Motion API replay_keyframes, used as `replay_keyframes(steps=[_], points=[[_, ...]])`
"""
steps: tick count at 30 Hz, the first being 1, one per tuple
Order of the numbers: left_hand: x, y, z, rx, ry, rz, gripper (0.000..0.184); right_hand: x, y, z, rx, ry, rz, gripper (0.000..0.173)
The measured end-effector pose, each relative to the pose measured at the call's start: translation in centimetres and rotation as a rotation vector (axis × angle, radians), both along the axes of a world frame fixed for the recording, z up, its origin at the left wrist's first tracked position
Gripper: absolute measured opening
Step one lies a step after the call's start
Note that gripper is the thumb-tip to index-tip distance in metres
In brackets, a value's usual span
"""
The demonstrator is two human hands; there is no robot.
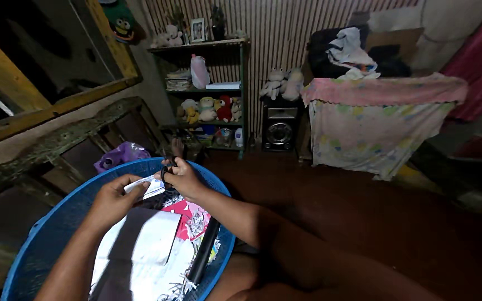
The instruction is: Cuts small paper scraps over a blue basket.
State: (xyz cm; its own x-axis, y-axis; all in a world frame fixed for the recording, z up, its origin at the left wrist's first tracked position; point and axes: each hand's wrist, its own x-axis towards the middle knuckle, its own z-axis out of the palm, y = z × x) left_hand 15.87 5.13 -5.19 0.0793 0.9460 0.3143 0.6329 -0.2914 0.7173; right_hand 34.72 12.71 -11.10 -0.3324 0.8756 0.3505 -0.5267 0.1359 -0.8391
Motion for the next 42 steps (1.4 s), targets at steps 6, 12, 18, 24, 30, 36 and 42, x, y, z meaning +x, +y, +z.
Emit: replay_keyframes(steps=[6, 12, 18, 24, 30, 36, 42], points=[[0.7, -0.3, 0.5, 0.003, -0.098, 0.003, 0.021, 0.2, -0.1, 0.2, -0.041, 0.016, -0.017, 0.057], [1.6, -0.5, 0.8, -0.161, -0.245, 0.003, 0.029, 0.0, 0.3, 0.0, -0.127, 0.083, -0.089, 0.057], [1.4, -0.1, 1.1, -0.022, -0.289, 0.086, 0.018, 0.1, -0.1, 0.3, -0.136, 0.106, 0.003, 0.057], [2.1, -0.1, 0.3, -0.141, -0.299, 0.065, 0.036, 0.2, -0.1, 0.4, -0.159, 0.119, -0.009, 0.049], [2.7, 0.5, -0.4, -0.080, -0.379, 0.077, 0.025, 0.3, -0.3, 0.6, -0.178, 0.146, 0.015, 0.049], [2.6, 0.6, -0.7, -0.022, -0.375, 0.108, 0.022, 0.3, -0.5, 0.7, -0.167, 0.145, 0.030, 0.050], [2.3, 0.6, -0.7, -0.020, -0.379, 0.118, 0.021, 0.0, -0.4, 0.5, -0.093, 0.101, 0.014, 0.060]])
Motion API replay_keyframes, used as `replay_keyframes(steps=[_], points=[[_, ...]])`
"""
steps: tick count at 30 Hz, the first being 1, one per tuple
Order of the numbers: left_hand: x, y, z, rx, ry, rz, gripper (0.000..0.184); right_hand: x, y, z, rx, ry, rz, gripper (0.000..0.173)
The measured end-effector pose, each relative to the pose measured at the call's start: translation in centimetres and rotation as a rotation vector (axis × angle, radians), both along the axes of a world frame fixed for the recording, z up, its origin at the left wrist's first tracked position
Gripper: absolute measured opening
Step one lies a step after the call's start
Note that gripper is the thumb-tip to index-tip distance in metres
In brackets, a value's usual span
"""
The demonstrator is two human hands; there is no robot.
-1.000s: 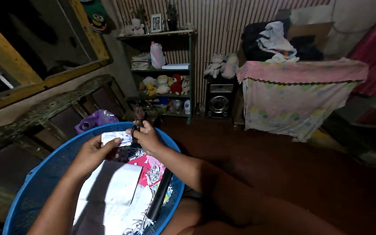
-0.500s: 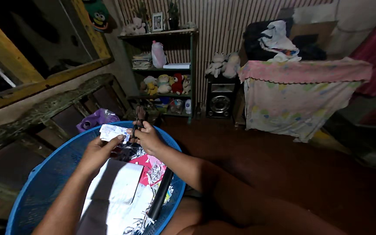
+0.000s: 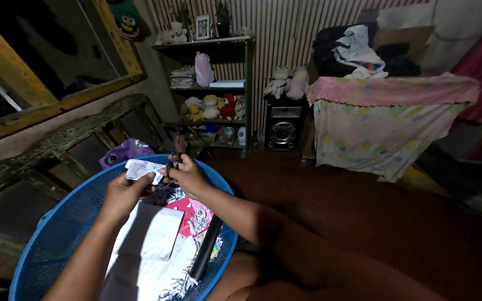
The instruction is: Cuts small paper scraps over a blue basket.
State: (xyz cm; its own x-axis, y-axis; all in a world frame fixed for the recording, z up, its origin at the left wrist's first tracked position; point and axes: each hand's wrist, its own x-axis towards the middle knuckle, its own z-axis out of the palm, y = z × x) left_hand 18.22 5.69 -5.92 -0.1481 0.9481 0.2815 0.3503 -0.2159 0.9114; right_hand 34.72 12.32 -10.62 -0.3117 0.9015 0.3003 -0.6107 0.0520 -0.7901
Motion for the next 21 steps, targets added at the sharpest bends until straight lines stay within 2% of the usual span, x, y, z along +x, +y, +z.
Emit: replay_keyframes(steps=[5, 12, 16, 21], points=[[-0.4, 0.0, 0.2, 0.005, -0.020, 0.031, 0.026, 0.2, -0.3, 0.1, 0.073, -0.081, -0.007, 0.053], [-1.2, -0.4, 1.1, 0.089, -0.094, 0.112, 0.028, 0.1, -0.7, 0.2, 0.283, -0.401, -0.033, 0.036], [-1.8, -0.3, 1.3, 0.110, -0.113, 0.139, 0.026, 0.1, -0.4, -0.3, 0.444, -0.574, -0.013, 0.042], [-2.2, -0.5, 1.6, 0.112, -0.119, 0.150, 0.025, -0.2, -0.4, -1.1, 0.499, -0.672, 0.118, 0.050]])
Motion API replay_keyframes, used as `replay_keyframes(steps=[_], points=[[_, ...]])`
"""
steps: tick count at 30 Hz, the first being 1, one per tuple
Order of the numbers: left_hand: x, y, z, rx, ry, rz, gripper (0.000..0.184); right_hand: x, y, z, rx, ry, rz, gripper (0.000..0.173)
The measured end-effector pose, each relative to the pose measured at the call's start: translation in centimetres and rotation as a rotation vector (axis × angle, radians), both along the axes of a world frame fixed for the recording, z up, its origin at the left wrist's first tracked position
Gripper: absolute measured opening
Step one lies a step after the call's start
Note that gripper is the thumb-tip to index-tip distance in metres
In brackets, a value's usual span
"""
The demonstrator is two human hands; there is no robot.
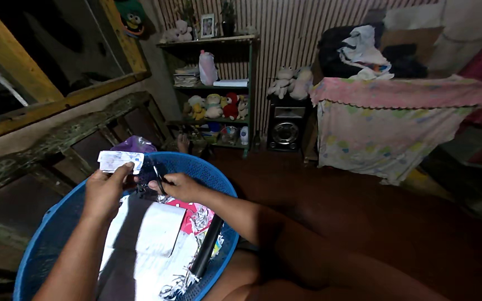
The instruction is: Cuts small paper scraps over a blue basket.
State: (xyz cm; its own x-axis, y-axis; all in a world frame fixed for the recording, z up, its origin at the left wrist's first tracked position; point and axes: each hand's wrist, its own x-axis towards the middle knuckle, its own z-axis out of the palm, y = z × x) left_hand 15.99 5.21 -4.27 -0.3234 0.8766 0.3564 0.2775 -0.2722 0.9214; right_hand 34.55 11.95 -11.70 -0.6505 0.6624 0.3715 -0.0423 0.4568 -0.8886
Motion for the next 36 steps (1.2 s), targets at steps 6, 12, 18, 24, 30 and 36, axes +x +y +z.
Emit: replay_keyframes(steps=[6, 12, 18, 24, 30, 36], points=[[-0.22, 0.17, 0.05, 0.007, -0.007, 0.004, 0.024, -0.09, -0.09, -0.28, 0.005, 0.012, 0.048, 0.047], [0.08, -0.16, 0.29, 0.010, -0.015, 0.007, 0.021, -0.06, -0.19, -0.27, 0.019, 0.026, 0.042, 0.046], [-0.22, 0.05, 0.08, 0.014, -0.007, 0.004, 0.022, -0.03, -0.29, -0.10, 0.002, 0.008, 0.036, 0.045], [-0.08, -0.11, 0.24, 0.027, 0.000, -0.003, 0.020, 0.12, -0.35, 0.02, -0.002, 0.010, 0.040, 0.047], [-0.09, -0.09, 0.22, 0.014, -0.018, -0.004, 0.021, 0.31, -0.65, 0.33, -0.058, -0.049, 0.030, 0.051], [-0.33, -0.10, -0.22, -0.170, -0.049, -0.282, 0.028, 0.10, -0.27, -0.02, -0.038, -0.083, -0.054, 0.046]])
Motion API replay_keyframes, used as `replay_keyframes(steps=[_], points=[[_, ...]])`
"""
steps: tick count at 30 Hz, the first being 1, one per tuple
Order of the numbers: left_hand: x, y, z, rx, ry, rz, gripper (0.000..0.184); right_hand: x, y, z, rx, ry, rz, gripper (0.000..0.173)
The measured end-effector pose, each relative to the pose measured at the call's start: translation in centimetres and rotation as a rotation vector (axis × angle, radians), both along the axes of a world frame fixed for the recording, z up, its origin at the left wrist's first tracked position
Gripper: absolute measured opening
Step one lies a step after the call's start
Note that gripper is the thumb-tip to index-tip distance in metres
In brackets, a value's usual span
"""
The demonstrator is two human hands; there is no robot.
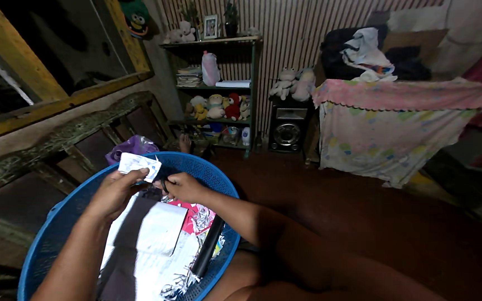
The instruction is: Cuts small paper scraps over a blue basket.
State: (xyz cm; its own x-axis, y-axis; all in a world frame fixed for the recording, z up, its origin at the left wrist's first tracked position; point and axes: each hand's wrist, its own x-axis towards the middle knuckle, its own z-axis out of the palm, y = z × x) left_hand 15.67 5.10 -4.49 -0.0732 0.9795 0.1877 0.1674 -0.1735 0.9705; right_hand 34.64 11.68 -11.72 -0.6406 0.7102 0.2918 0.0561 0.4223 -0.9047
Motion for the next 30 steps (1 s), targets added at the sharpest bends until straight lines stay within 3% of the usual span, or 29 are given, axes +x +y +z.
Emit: replay_keyframes(steps=[3, 8, 14, 20, 23, 26, 28, 30], points=[[0.7, -0.1, -0.3, -0.010, 0.111, -0.106, 0.024, 0.0, 0.1, -0.3, 0.069, -0.047, -0.070, 0.036], [1.5, -0.2, -0.3, 0.031, 0.288, -0.082, 0.017, -0.2, 0.1, -0.7, 0.115, -0.074, -0.070, 0.039], [1.1, -0.2, 0.0, 0.072, 0.213, -0.117, 0.014, -0.1, -0.9, 0.2, -0.211, 0.107, 0.213, 0.034], [1.3, -0.3, 0.3, 0.103, 0.167, -0.116, 0.015, 0.2, -0.9, 0.4, -0.311, 0.205, 0.296, 0.037], [2.1, -0.6, 1.2, 0.256, 0.286, 0.075, 0.021, -0.3, -1.2, 0.4, -0.452, 0.280, 0.261, 0.041], [3.5, -1.1, 2.2, 0.563, 0.403, 0.190, 0.037, -1.6, -3.7, 0.5, -0.544, 0.285, 0.348, 0.047], [5.0, -2.1, 3.5, 0.726, 0.459, 0.167, 0.043, -2.4, -6.2, 0.8, -0.631, 0.284, 0.457, 0.051], [7.1, -3.5, 4.4, 0.790, 0.380, 0.072, 0.044, -2.4, -8.9, 1.6, -0.654, 0.249, 0.537, 0.045]])
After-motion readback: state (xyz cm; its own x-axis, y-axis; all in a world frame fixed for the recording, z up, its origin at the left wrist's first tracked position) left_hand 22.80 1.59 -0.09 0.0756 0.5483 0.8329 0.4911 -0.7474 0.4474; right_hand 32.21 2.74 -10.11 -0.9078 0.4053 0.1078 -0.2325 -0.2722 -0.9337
